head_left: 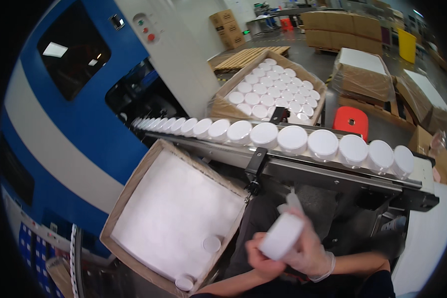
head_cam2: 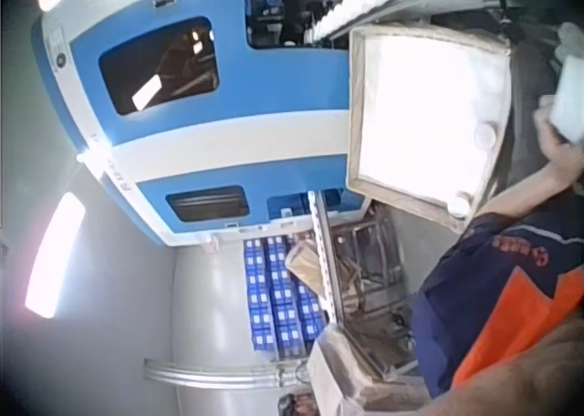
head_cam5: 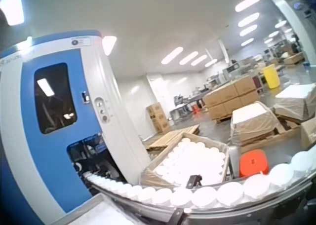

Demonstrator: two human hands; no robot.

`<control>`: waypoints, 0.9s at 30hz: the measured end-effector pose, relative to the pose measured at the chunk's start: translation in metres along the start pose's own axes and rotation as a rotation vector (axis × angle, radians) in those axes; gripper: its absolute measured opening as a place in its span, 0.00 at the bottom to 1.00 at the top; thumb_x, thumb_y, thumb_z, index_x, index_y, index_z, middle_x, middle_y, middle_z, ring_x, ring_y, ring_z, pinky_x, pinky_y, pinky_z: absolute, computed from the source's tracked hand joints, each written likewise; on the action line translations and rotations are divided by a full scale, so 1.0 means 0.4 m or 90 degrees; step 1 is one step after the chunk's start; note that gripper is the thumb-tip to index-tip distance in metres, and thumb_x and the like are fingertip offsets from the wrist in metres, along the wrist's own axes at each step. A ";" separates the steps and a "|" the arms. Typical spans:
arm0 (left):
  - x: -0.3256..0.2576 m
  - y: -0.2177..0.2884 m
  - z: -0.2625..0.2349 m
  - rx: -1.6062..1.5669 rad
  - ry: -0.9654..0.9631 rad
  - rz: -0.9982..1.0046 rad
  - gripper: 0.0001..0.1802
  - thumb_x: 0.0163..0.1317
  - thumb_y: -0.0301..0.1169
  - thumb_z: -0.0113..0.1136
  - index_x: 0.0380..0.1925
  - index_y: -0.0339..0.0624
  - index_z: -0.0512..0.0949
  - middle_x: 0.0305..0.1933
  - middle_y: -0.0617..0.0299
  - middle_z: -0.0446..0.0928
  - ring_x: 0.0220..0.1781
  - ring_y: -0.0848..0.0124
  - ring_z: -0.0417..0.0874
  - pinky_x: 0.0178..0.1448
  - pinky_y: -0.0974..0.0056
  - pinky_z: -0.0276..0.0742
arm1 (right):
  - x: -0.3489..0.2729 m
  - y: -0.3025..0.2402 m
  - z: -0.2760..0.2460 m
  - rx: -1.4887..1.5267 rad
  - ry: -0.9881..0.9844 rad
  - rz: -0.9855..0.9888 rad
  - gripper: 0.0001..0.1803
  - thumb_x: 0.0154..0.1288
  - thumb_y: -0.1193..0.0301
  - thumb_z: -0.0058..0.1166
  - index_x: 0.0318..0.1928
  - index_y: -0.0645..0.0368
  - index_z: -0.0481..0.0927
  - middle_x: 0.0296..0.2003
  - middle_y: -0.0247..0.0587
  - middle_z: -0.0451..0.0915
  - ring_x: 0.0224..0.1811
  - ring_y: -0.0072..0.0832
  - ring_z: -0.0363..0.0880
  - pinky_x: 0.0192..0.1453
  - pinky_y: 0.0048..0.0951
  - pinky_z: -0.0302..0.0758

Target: The person picks up plastic lids from a conveyor belt and packs them into a cardboard box. After placing a protective foam sheet over the filled layer, they pack more plastic lids into the box.

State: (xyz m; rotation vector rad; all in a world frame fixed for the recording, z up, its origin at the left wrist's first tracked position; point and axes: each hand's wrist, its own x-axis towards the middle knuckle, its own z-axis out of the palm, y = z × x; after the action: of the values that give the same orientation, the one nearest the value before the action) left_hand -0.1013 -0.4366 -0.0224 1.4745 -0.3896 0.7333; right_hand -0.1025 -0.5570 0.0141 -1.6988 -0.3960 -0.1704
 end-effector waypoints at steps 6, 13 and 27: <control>0.020 0.039 0.069 -0.138 -0.039 0.016 0.19 0.42 0.21 0.67 0.34 0.32 0.70 0.35 0.52 0.74 0.33 0.68 0.75 0.35 0.70 0.70 | -0.021 0.024 -0.024 -0.140 0.228 -0.199 0.64 0.39 0.38 0.59 0.62 0.76 0.45 0.61 0.61 0.49 0.61 0.47 0.54 0.64 0.38 0.51; -0.017 0.065 0.075 -0.321 -0.146 0.010 0.26 0.52 0.46 0.58 0.39 0.34 0.69 0.41 0.49 0.69 0.38 0.62 0.73 0.41 0.62 0.69 | -0.026 -0.070 -0.017 0.025 0.172 0.007 0.50 0.49 0.51 0.57 0.64 0.65 0.47 0.58 0.45 0.57 0.55 0.30 0.64 0.60 0.30 0.59; -0.100 -0.231 -0.616 0.694 -0.044 -0.205 0.19 0.47 0.32 0.64 0.39 0.37 0.71 0.40 0.52 0.73 0.43 0.57 0.74 0.47 0.58 0.69 | 0.061 -0.079 -0.207 -0.716 0.359 -0.323 0.20 0.61 0.70 0.46 0.52 0.68 0.70 0.51 0.46 0.71 0.53 0.30 0.69 0.58 0.29 0.63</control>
State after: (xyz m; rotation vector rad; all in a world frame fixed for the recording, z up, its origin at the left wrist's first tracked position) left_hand -0.1180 -0.1984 -0.1403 2.5089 0.2693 0.6480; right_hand -0.0819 -0.6305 0.0657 -2.4651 -0.3015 -1.4264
